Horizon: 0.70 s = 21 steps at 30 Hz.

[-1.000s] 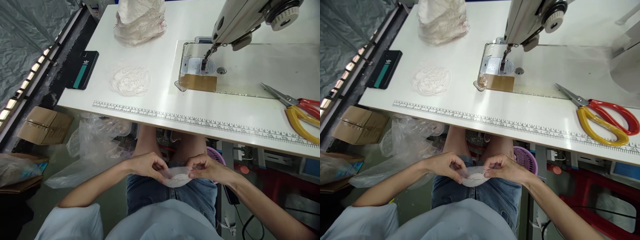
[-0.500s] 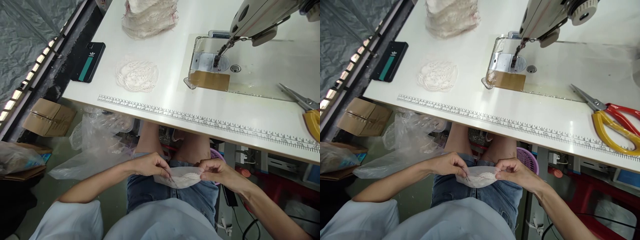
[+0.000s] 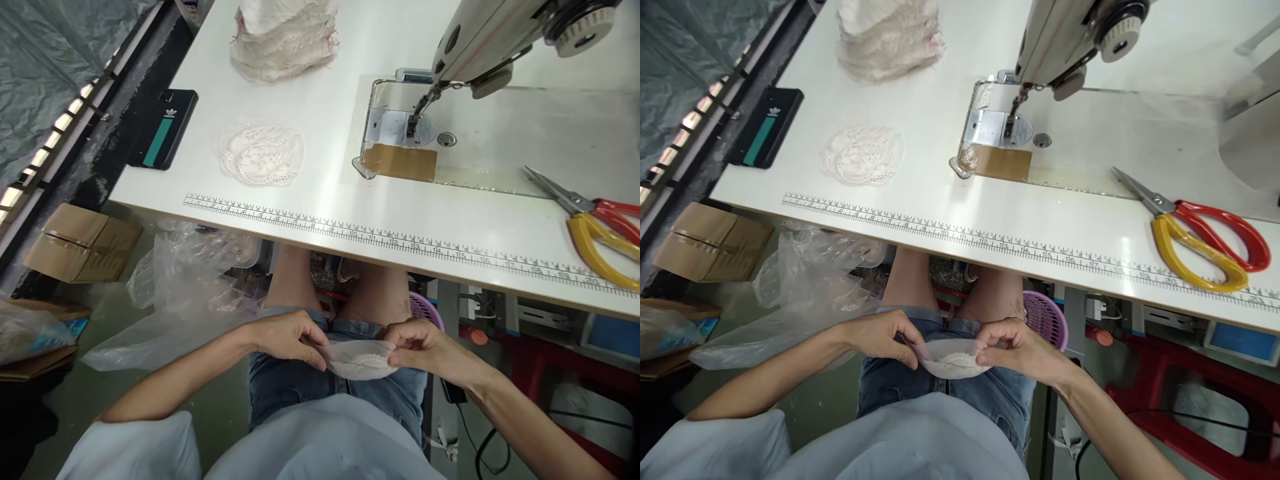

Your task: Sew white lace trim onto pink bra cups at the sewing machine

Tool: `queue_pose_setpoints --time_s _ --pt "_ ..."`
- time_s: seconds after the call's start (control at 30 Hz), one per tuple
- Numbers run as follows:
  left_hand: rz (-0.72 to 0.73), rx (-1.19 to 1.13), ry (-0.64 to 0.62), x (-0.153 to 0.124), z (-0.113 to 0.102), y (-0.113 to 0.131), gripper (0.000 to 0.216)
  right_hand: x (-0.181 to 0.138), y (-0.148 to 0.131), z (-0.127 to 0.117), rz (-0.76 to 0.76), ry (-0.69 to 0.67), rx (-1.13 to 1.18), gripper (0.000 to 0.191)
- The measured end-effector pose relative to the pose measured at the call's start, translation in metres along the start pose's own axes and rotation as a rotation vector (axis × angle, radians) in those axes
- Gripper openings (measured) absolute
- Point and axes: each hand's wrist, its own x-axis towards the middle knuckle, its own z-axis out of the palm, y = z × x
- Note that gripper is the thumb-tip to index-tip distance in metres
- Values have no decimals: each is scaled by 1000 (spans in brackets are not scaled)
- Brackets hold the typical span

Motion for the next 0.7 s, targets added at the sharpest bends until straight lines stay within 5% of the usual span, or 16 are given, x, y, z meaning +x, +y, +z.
queue_pose_setpoints --time_s 0.7 --pt "-1 19 129 13 16 14 29 1 -14 12 -79 3 -83 21"
